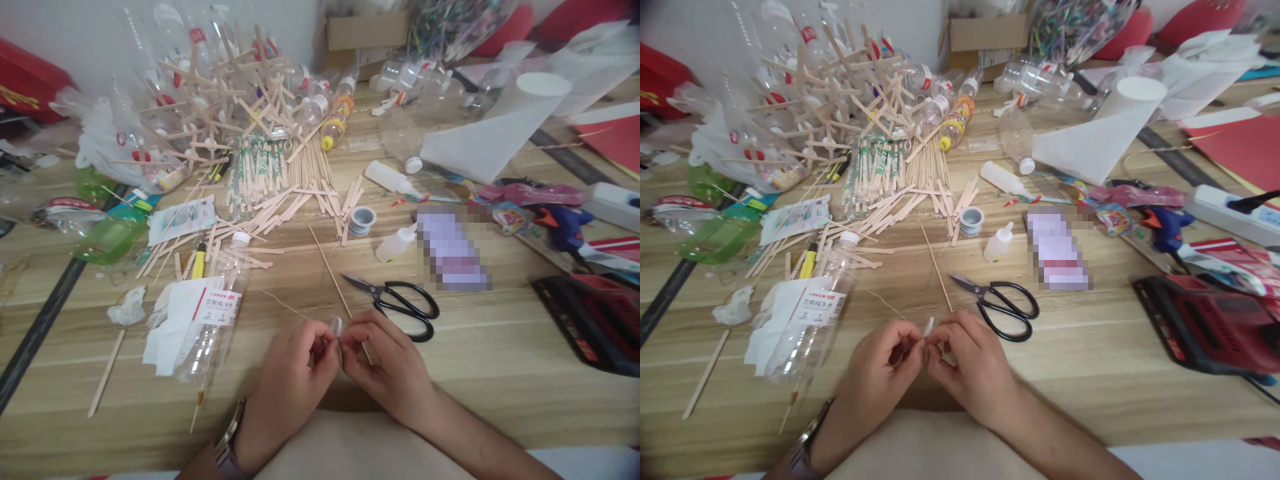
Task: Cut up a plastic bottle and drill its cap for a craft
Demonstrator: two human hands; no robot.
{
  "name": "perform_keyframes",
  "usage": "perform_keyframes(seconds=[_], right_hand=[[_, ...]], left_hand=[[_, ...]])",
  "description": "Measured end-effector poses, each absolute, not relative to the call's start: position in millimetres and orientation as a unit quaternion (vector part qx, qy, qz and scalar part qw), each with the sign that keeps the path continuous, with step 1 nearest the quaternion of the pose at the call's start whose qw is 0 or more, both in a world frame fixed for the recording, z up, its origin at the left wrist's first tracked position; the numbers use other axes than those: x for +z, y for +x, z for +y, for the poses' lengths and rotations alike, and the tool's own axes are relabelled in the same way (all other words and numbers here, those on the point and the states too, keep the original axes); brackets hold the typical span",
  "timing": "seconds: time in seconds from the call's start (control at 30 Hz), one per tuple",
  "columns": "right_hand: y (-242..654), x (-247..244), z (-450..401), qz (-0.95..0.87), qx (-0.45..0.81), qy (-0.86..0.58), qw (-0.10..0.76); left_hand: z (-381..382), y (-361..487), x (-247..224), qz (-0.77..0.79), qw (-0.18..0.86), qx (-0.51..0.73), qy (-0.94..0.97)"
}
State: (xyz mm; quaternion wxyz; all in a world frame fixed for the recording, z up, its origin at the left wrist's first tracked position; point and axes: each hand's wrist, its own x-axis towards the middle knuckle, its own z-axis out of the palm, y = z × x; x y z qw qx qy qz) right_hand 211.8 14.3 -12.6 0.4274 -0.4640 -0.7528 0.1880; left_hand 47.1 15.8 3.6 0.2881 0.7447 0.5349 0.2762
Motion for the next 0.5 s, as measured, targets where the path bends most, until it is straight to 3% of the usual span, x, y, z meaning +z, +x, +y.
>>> perform_keyframes(seconds=[0.33, 0.5], right_hand=[[212.6, -4.6, 16.2, -0.678, 0.347, -0.466, 0.451], [212.1, -5.3, 17.8, -0.660, 0.370, -0.478, 0.447]], left_hand=[[15.7, 46.1, 2.4, 0.517, 0.287, 0.274, 0.758], [14.7, 44.2, 3.1, 0.493, 0.293, 0.282, 0.770]])
